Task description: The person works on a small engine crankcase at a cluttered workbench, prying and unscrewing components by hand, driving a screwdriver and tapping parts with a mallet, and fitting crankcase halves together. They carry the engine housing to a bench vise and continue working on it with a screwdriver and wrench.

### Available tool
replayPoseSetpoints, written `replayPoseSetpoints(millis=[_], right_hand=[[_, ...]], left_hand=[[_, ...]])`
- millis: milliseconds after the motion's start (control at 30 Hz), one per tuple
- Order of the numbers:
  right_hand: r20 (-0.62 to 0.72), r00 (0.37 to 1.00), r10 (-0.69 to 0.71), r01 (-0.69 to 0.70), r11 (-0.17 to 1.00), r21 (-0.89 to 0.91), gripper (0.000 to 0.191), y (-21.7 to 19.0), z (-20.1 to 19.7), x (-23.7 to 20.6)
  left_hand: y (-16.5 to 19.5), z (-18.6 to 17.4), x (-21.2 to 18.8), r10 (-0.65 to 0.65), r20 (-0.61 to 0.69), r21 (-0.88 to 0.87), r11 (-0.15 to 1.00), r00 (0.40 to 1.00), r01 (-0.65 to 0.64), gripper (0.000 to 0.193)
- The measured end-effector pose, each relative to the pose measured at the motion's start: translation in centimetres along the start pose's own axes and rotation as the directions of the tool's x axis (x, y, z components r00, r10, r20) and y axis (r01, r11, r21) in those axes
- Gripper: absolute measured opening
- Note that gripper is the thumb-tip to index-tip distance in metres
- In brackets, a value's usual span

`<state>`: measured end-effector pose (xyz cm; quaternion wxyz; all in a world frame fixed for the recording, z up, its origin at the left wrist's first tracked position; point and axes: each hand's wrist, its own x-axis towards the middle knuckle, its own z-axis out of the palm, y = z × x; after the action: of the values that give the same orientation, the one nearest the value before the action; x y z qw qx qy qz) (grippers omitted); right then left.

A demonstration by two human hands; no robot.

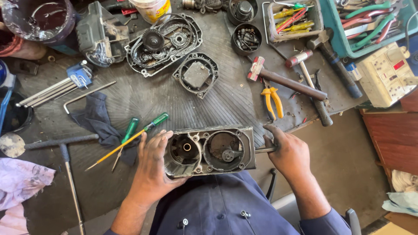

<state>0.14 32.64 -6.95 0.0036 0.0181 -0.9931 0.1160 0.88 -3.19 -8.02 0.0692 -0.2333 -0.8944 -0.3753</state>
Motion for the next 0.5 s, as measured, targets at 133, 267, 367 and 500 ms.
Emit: replayPoseSetpoints(millis=[133, 267, 367, 500], right_hand=[[0.033, 0.999, 0.041, -0.041, 0.999, 0.001, 0.025, 0.1, 0.0, -0.1], [0.015, 1.000, 0.006, -0.006, 1.000, 0.018, 0.023, 0.2, 0.0, 0.1], [0.039, 0.999, 0.002, -0.004, 0.999, 0.043, 0.024, 0.2, -0.2, 0.7], [0.087, 0.996, -0.031, 0.027, 0.998, 0.056, 0.029, -0.2, -0.2, 1.6]], left_hand=[[0.2, 0.1, 0.0, 0.007, 0.005, 0.008, 1.000, 1.000, -0.007, 0.128], [0.4, 0.3, 0.0, -0.008, 0.002, 0.012, 1.000, 1.000, 0.008, 0.128], [0.5, 0.5, 0.0, -0.013, -0.004, 0.007, 1.000, 1.000, 0.013, 0.128], [0.5, 0.7, 0.0, -0.015, -0.005, 0.015, 1.000, 1.000, 0.015, 0.129]])
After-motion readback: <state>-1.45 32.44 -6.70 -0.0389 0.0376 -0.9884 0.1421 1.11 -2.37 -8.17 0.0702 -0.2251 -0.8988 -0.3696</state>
